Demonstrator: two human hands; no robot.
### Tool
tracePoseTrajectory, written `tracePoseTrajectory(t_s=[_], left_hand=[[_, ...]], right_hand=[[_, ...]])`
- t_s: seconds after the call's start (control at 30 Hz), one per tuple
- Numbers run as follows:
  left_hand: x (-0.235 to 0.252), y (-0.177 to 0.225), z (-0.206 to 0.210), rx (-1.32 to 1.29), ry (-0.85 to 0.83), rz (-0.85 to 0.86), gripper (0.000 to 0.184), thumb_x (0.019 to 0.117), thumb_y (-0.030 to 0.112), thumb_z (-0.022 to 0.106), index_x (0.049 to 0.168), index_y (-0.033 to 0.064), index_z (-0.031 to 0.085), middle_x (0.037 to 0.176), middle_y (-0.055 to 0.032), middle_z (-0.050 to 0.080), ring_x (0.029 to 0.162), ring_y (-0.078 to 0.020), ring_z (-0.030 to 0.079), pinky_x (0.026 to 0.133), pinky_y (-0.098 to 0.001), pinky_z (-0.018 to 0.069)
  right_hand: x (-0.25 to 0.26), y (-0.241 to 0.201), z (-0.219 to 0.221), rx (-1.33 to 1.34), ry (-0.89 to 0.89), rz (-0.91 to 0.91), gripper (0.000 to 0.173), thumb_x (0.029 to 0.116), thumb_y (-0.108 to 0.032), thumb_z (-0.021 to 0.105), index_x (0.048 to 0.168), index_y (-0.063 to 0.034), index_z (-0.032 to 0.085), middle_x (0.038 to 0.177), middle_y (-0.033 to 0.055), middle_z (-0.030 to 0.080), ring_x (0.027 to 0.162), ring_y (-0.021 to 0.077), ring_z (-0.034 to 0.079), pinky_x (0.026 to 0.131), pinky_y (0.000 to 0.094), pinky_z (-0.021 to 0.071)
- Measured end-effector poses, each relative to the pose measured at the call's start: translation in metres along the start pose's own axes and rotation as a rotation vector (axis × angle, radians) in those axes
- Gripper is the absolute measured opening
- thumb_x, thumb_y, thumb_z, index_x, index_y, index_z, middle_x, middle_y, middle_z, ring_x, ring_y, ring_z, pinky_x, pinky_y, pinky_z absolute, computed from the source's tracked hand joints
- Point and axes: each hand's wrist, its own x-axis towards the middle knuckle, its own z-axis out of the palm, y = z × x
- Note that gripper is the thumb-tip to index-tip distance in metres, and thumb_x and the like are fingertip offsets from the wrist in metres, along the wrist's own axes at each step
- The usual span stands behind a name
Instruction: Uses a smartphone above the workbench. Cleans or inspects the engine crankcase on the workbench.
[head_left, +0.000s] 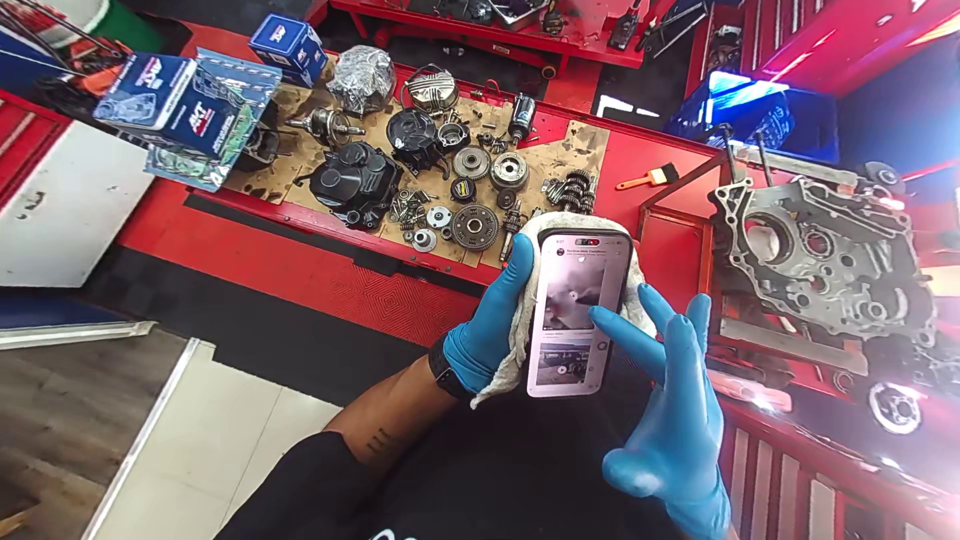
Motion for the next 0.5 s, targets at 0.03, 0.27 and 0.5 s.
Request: tracePoseTrajectory(t_s=[0.03,0.27,0.5], left_hand=[[0.0001,-0.0001,-0.0002,-0.001,-0.006,-0.001,0.052,0.1013,0.057,0.049,0.126,0.0145,0.066,0.118,-0.0057,0.073,0.114,-0.013,0.068,0.1,-0.0324,0.0558],[0.0005,-0.0008,-0.0013,-0.013,-0.025,-0.007,0.053,0.1011,0.057,0.05,0.128,0.0144,0.065,0.119,-0.0061,0.073,0.115,-0.0138,0.068,0.1,-0.0331,0.0558],[0.0012,-0.0014,-0.0026,-0.021,-0.039,-0.007,0.052,0.1008,0.056,0.051,0.128,0.0143,0.065,0.12,-0.0061,0.072,0.115,-0.0139,0.068,0.101,-0.0333,0.0555]], right_hand=[[-0.0004,0.0004,-0.0003,0.001,0.003,0.001,0.098,0.0873,-0.083,0.043,0.164,-0.0302,0.014,0.15,-0.0133,0.055,0.15,0.0188,0.038,0.124,0.0672,0.0031],[-0.0018,0.0022,-0.0019,0.017,0.02,0.005,0.097,0.0871,-0.083,0.043,0.164,-0.0315,0.014,0.149,-0.012,0.057,0.148,0.0206,0.041,0.124,0.0687,0.0049],[-0.0025,0.0021,-0.0023,0.008,0.024,0.008,0.098,0.0872,-0.084,0.042,0.164,-0.0312,0.014,0.148,-0.0123,0.057,0.148,0.0197,0.041,0.124,0.0677,0.005]])
